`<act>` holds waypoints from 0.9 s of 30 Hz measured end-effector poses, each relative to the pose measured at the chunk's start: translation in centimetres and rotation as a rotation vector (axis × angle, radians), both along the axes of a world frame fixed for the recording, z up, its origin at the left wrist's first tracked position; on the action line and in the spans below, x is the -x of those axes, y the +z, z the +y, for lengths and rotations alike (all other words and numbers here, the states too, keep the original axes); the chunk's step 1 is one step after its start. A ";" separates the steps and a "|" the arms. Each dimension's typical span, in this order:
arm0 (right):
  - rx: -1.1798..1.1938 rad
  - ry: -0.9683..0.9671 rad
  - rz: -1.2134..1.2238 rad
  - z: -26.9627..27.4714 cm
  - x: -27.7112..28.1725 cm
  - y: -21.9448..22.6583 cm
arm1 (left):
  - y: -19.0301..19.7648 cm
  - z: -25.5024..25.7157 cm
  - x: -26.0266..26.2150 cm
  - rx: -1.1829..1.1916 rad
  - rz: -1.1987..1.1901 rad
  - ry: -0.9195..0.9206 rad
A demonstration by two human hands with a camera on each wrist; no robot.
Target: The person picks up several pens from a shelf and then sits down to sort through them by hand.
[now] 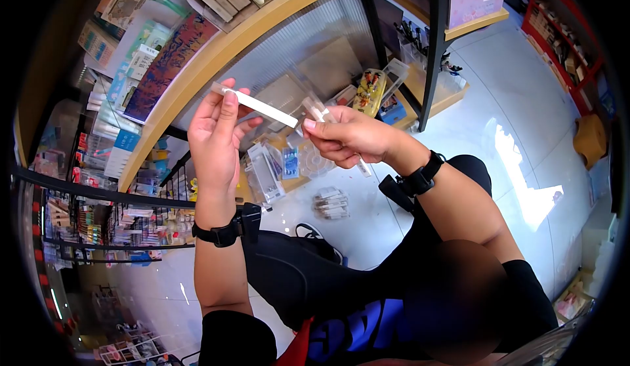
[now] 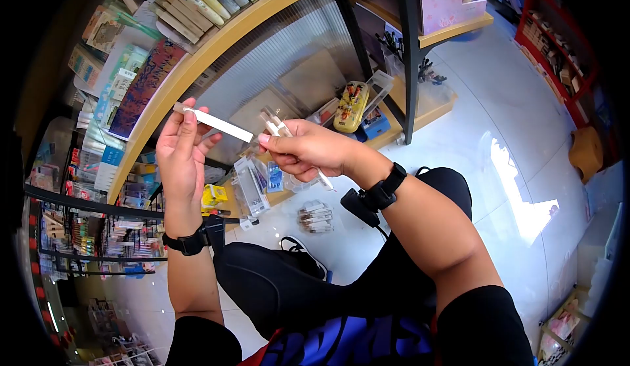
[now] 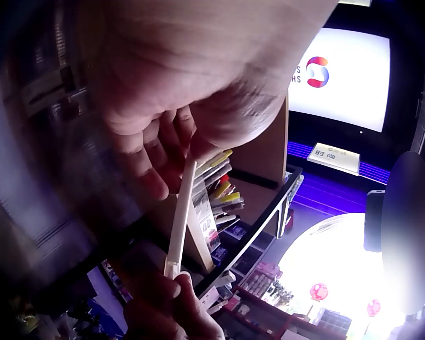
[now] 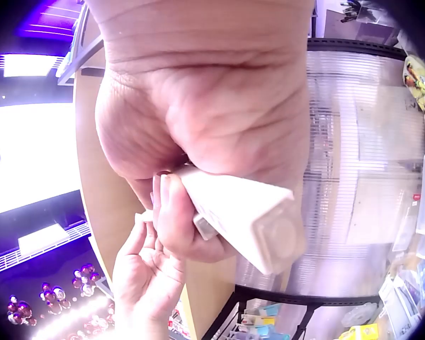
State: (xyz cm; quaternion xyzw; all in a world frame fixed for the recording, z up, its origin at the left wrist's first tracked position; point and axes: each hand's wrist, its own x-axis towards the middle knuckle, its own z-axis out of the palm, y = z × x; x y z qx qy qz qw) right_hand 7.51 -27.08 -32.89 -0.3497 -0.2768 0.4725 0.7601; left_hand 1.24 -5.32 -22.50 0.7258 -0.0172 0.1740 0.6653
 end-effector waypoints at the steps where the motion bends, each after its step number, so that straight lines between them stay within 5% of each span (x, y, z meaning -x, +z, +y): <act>1: -0.004 0.001 -0.009 0.0 0.0 -0.1 | 0.4 -0.1 0.0 -0.026 -0.029 0.005; 9: 0.010 -0.055 0.008 0.2 -0.3 -0.4 | 12.3 -1.3 -2.2 -0.324 -0.530 0.080; 14: 0.011 -0.067 0.018 0.4 -0.4 -0.7 | 17.5 0.4 -7.9 -0.455 -0.606 0.075; 27: 0.019 -0.072 0.024 0.1 -0.3 0.0 | 17.1 3.1 -14.9 -1.083 -0.493 0.215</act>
